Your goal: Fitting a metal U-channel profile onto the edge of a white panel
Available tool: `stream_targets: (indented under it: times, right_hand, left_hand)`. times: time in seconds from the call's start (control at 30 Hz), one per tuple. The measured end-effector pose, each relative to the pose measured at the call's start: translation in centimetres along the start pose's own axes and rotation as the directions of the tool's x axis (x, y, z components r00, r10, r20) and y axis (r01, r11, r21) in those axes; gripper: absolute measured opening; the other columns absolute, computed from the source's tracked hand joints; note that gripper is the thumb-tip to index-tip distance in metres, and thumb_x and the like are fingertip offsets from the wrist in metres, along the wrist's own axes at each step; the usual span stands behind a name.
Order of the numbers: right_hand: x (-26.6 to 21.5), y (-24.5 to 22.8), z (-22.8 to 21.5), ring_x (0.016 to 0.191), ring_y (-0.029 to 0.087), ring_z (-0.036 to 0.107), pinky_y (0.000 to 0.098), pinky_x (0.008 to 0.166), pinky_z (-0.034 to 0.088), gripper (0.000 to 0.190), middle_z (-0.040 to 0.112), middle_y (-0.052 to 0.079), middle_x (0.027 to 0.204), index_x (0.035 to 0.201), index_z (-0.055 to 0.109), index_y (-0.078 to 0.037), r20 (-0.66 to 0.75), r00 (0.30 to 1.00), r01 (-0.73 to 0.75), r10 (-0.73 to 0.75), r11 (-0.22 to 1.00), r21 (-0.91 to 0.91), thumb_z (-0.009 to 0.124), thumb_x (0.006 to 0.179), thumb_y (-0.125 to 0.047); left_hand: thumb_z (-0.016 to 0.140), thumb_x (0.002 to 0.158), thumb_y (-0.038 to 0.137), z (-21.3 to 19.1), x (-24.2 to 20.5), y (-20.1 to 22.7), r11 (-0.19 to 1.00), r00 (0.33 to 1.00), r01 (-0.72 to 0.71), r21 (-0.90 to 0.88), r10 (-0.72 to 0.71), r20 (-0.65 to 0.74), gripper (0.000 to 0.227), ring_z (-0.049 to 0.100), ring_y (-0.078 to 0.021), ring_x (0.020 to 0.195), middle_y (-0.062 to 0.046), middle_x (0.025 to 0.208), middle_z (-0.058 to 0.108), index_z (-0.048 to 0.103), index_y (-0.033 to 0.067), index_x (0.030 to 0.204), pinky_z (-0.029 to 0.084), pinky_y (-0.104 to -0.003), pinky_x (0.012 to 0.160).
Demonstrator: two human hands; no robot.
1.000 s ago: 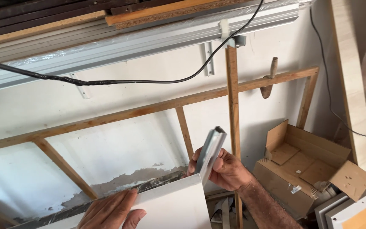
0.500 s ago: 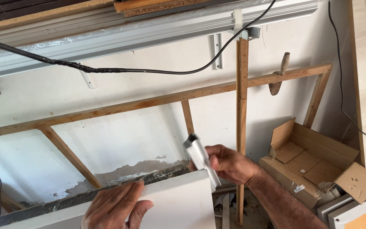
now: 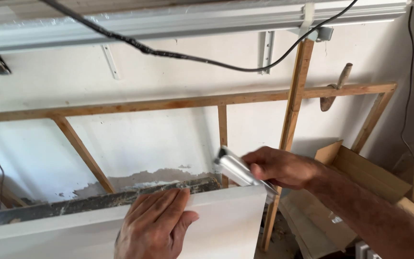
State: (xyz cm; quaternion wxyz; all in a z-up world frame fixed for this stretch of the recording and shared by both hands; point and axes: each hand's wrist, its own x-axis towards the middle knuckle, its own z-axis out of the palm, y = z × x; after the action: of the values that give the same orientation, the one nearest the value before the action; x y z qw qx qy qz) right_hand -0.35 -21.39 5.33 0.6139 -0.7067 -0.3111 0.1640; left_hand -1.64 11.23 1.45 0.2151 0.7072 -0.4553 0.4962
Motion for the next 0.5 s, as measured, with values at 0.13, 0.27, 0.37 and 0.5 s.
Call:
stream_targets:
  times: [0.13,0.27,0.37,0.5]
  right_hand:
    - [3.1,-1.2,1.8,0.084,0.015,0.061,0.0282,0.071,0.048,0.081,0.069,0.005,0.093,0.116,0.071,0.002,0.016,0.995,-0.096,0.101,0.977,-0.192,0.063,0.081,-0.070]
    - [4.7,-5.3,3.9,0.074,0.014,0.060,0.0304,0.067,0.047,0.081,0.068,0.000,0.080,0.099,0.077,-0.004,-0.025,0.966,-0.240,0.258,0.851,-0.467,0.052,0.074,-0.077]
    - [4.3,-5.0,2.9,0.080,0.012,0.060,0.0286,0.069,0.045,0.075,0.072,-0.002,0.091,0.124,0.077,-0.004,0.022,0.960,-0.246,0.280,0.878,-0.411,0.059,0.082,-0.063]
    - [4.2,-4.8,3.4,0.075,0.008,0.058,0.0246,0.062,0.044,0.054,0.065,-0.003,0.085,0.113,0.077,-0.003,-0.007,0.962,-0.259,0.274,0.902,-0.345,0.059,0.092,-0.050]
  left_hand:
    - [0.066,0.097,0.037,-0.3,0.6,0.6,1.000,1.000,0.015,0.000,-0.015,0.005,0.036,0.074,-0.0247,0.092,-0.008,0.104,0.076,0.072,0.0041,0.109,0.057,-0.041,0.082]
    - [0.072,0.096,0.037,-1.2,-0.1,-0.2,0.997,0.998,-0.059,0.042,0.060,-0.008,0.039,0.072,-0.0282,0.102,-0.012,0.113,0.074,0.070,0.0021,0.114,0.057,-0.044,0.093]
    - [0.078,0.086,0.043,-3.2,-4.9,-5.0,0.993,1.000,0.017,0.113,-0.018,0.006,0.019,0.069,-0.0256,0.111,-0.003,0.120,0.074,0.080,0.0257,0.094,0.050,-0.047,0.103]
    - [0.056,0.073,0.081,-12.0,-11.5,-13.6,0.547,0.404,0.625,0.556,-0.837,0.369,0.078,0.033,-0.0096,0.152,0.018,0.159,0.044,0.053,0.0470,0.144,0.020,-0.039,0.127]
